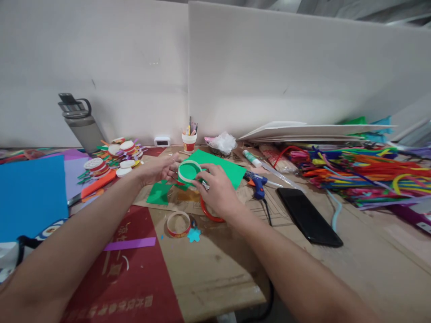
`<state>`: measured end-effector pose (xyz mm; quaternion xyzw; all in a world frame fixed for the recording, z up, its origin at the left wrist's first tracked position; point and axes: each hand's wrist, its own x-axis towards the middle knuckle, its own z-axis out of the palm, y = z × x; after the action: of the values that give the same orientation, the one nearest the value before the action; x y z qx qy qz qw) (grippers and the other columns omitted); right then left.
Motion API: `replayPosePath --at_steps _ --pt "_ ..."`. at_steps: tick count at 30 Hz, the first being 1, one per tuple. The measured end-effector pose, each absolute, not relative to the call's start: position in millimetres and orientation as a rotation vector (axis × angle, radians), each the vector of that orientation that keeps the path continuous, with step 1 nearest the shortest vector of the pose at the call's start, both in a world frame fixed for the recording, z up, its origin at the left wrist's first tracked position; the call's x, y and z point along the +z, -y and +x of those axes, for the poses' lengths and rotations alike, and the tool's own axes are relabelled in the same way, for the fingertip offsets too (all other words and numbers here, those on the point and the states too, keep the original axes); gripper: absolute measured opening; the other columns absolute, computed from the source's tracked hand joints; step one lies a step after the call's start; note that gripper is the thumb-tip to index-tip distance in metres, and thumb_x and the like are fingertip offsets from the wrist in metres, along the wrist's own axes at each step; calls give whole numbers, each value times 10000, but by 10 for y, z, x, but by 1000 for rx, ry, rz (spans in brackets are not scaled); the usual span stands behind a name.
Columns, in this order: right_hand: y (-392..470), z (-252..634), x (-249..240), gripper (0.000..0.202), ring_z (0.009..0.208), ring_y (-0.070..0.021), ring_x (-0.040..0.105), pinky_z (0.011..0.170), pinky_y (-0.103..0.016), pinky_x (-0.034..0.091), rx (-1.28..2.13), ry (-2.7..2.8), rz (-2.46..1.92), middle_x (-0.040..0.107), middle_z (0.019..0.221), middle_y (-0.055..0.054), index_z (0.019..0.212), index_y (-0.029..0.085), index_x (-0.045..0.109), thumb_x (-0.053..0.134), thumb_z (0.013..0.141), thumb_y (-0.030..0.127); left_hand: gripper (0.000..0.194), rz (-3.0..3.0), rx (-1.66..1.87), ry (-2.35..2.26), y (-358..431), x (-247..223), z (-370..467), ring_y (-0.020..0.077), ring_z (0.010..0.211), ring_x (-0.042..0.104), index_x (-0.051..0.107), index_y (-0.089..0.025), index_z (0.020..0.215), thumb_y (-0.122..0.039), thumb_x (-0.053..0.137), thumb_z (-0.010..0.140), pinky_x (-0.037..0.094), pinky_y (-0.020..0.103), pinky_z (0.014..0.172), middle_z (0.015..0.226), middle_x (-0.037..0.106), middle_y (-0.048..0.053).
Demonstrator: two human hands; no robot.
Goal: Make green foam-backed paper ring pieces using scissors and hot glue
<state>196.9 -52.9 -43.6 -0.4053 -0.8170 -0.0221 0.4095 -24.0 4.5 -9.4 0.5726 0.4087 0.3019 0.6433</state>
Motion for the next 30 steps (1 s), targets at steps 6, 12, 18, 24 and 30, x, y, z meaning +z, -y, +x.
replayPosePath --at_steps 6,12,18,24,30 --pt "509 1949 -467 250 1144 -261 545 982 -452 460 2 2043 -991 630 1184 -106 1120 213 613 627 884 295 270 1396 920 -1137 -112 -100 -255 113 583 605 655 -153 929 -353 727 763 491 215 497 763 667 35" --pt "520 1936 -482 188 1111 -263 555 962 -433 459 62 2100 -1064 635 1150 -102 1061 210 622 600 896 298 247 1406 1203 -1666 -380 -207 -744 145 639 646 623 -132 1073 -226 583 848 548 284 582 911 691 85" --pt "435 2032 -494 197 1014 -282 569 897 -445 457 -40 2196 -1278 664 1040 -127 971 165 671 560 911 316 254 1591 1169 -1930 -451 -361 -976 324 1025 634 674 -143 902 -213 733 665 471 431 923 985 702 135" --pt "422 2086 -451 198 982 -264 603 875 -411 458 40 2189 -1352 683 983 -106 947 175 686 552 912 316 188 2065 1160 -1960 -386 -257 -831 302 1039 610 697 -174 861 -317 669 741 427 402 944 1006 719 131" --pt "750 1870 -270 206 955 -199 636 832 -323 484 488 2390 -991 694 1031 -56 1042 216 674 596 897 338 233 2208 950 -1717 -262 -175 -659 196 755 634 714 -188 827 -382 589 796 446 288 697 828 729 55"
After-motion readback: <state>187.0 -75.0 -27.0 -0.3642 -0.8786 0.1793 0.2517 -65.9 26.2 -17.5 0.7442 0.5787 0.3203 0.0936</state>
